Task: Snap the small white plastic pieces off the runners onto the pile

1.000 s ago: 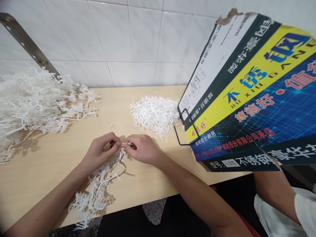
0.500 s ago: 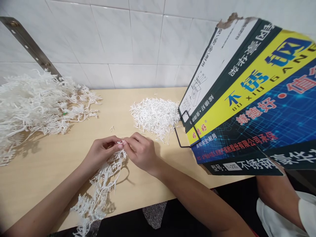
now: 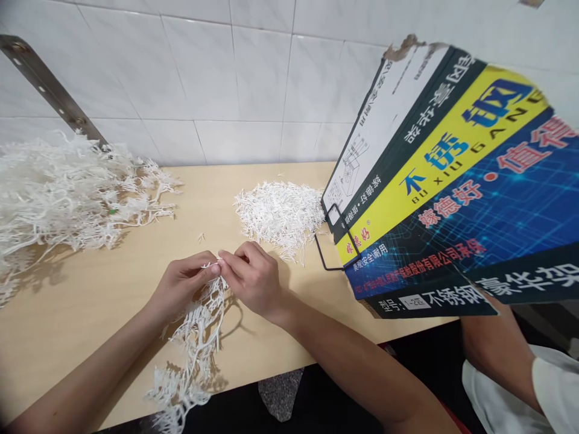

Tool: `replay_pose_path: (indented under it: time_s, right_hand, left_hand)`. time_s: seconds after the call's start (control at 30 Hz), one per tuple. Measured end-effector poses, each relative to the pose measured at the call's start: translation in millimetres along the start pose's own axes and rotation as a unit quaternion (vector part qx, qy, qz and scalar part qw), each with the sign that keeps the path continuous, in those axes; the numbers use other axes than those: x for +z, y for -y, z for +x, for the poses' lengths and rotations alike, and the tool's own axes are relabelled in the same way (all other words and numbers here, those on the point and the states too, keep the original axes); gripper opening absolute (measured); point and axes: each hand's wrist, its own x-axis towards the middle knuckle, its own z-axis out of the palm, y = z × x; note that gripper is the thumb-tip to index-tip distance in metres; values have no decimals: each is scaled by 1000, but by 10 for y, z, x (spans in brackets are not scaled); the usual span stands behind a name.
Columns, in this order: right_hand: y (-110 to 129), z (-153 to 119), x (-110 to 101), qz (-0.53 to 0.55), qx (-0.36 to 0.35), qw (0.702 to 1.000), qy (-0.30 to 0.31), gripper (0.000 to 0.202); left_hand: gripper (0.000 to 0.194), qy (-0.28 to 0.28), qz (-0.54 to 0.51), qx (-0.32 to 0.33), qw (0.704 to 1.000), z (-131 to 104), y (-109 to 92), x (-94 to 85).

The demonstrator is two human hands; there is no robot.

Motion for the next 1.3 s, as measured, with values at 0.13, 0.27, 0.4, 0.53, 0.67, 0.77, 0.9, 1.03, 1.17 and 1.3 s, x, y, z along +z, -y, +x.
replay_pose_path:
  time_s: [0.13, 0.27, 0.4, 0.53, 0.67, 0.77, 0.9, 1.03, 1.17, 1.3]
  right_hand:
    - [48, 52, -34, 69, 54, 996, 34, 25]
    - [53, 120, -61, 226, 174, 954, 91, 26]
    - [30, 141, -49, 344, 264, 893, 121, 28]
    - [44, 117, -27, 376, 272, 876, 131, 32]
    - [74, 61, 32, 495, 355, 777, 158, 37]
    - [84, 37, 67, 569, 399, 699, 170, 35]
    - [24, 95, 28, 622, 386, 665, 147, 33]
    - [-162, 201, -63, 538, 372, 756, 24, 23]
    - [-298, 238, -157, 287, 330, 898, -39, 36]
    - [-198, 204, -226, 161, 223, 960, 58, 30]
  left_hand:
    - [30, -42, 21, -1, 999, -16, 25, -3]
    - [27, 1, 26, 19, 999, -25, 20, -44]
    - [26, 33, 28, 50, 998, -22, 10, -58]
    - [24, 22, 31, 65, 997, -20, 47, -45]
    - [22, 19, 21, 81, 996, -15, 70, -36]
    - [22, 27, 10, 80, 996, -5, 71, -49]
    - [27, 48, -25, 92, 994, -16, 76, -97]
    - [32, 75, -26, 71, 994, -35, 71, -101]
    - [29, 37, 41, 42, 998, -11, 55, -44]
    - [27, 9, 116, 54, 992, 6, 63, -25]
